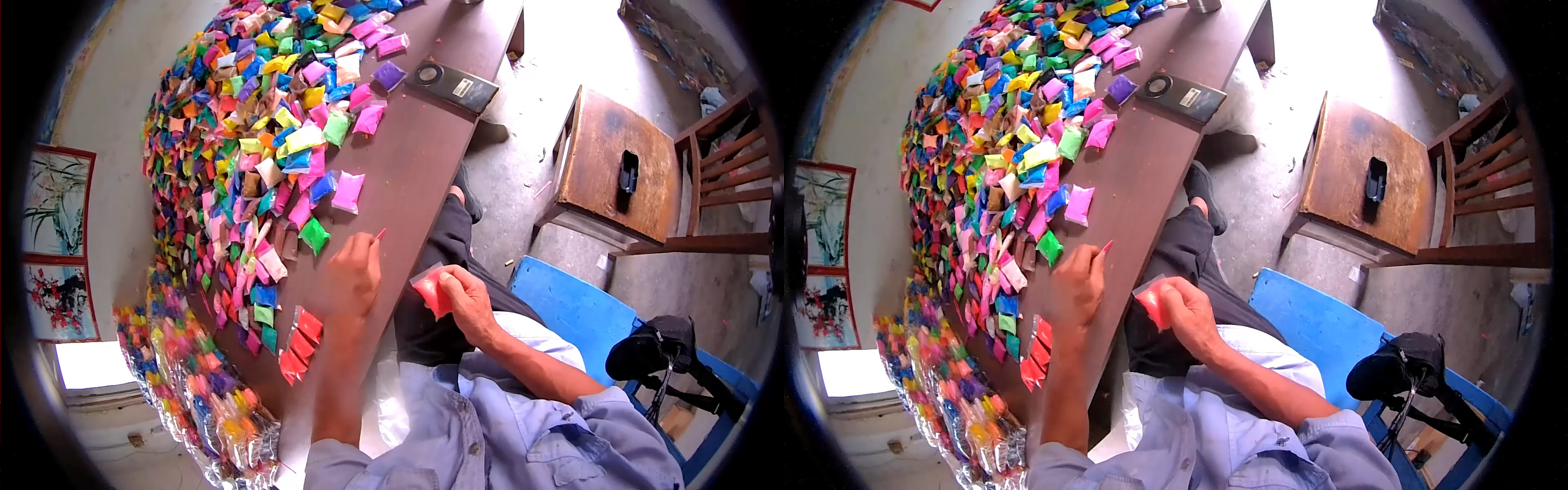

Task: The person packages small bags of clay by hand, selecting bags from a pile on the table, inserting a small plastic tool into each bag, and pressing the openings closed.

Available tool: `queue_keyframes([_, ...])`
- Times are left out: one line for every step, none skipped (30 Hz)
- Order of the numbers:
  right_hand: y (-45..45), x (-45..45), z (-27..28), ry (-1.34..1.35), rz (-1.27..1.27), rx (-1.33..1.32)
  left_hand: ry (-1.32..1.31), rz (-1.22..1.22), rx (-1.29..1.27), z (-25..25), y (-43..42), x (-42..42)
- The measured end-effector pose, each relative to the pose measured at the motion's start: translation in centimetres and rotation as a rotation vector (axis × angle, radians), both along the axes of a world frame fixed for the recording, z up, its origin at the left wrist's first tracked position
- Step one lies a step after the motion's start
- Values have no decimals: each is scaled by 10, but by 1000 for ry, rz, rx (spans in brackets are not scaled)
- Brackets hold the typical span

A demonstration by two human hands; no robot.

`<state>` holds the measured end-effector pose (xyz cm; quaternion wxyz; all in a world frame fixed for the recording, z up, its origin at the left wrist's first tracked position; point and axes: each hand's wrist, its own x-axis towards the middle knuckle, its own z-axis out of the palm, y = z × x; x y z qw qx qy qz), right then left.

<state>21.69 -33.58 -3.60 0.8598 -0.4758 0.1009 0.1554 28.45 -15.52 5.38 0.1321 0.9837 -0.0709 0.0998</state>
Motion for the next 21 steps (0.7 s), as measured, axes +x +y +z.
queue_keyframes([0, 1, 2, -39, -24, -16, -1, 3, -2, -3, 5, -4])
queue_keyframes([1, 1, 5, -39, -19, -16, -7, 34, -75, -7, 11, -11])
queue_keyframes([2, 1, 9, -20, -1, 40, -14, 67, -148, -11, 16, -18])
queue_keyframes([3, 1, 14, -1, 18, 94, -13, 74, -149, -15, 21, -24])
queue_keyframes([4, 1, 18, 0, 26, 92, -43, 119, -151, -19, 26, -31])
queue_keyframes([5, 1, 22, -17, 14, 94, -71, 166, -153, -22, 30, -37])
queue_keyframes([7, 1, 26, -36, 2, 95, -72, 177, -157, -21, 32, -43])
queue_keyframes([7, 2, 28, -37, 14, 90, -60, 225, -132, -19, 33, -48])
queue_keyframes([7, 2, 28, -37, 27, 107, -47, 274, -108, -16, 34, -53])
queue_keyframes([8, 2, 31, -37, 42, 124, -47, 289, -112, -13, 34, -57])
queue_keyframes([9, 2, 36, -37, 56, 120, -190, 208, 0, -8, 33, -58])
queue_keyframes([10, 4, 43, -25, 49, 145, -331, 126, 116, -4, 32, -60])
queue_keyframes([11, 5, 48, -13, 39, 170, -333, 137, 115, -1, 28, -67])
queue_keyframes([13, 6, 49, -29, 43, 178, -223, 209, -186, 0, 18, -77])
queue_keyframes([17, 6, 47, -31, 53, 176, -112, 276, -488, 1, 9, -83])
queue_keyframes([20, 6, 42, -62, 66, 182, -116, 285, -491, 3, 0, -85])
queue_keyframes([24, 5, 38, -92, 80, 188, -60, 286, -648, 5, -10, -87])
queue_keyframes([27, 5, 36, -90, 89, 184, -3, 286, -806, 4, -16, -90])
queue_keyframes([32, 4, 34, -125, 94, 143, -5, 295, -810, -2, -17, -92])
queue_keyframes([36, 4, 35, -160, 98, 103, 8, 326, -843, -9, -17, -93])
queue_keyframes([40, 5, 37, -164, 108, 99, 19, 355, -877, -15, -17, -93])
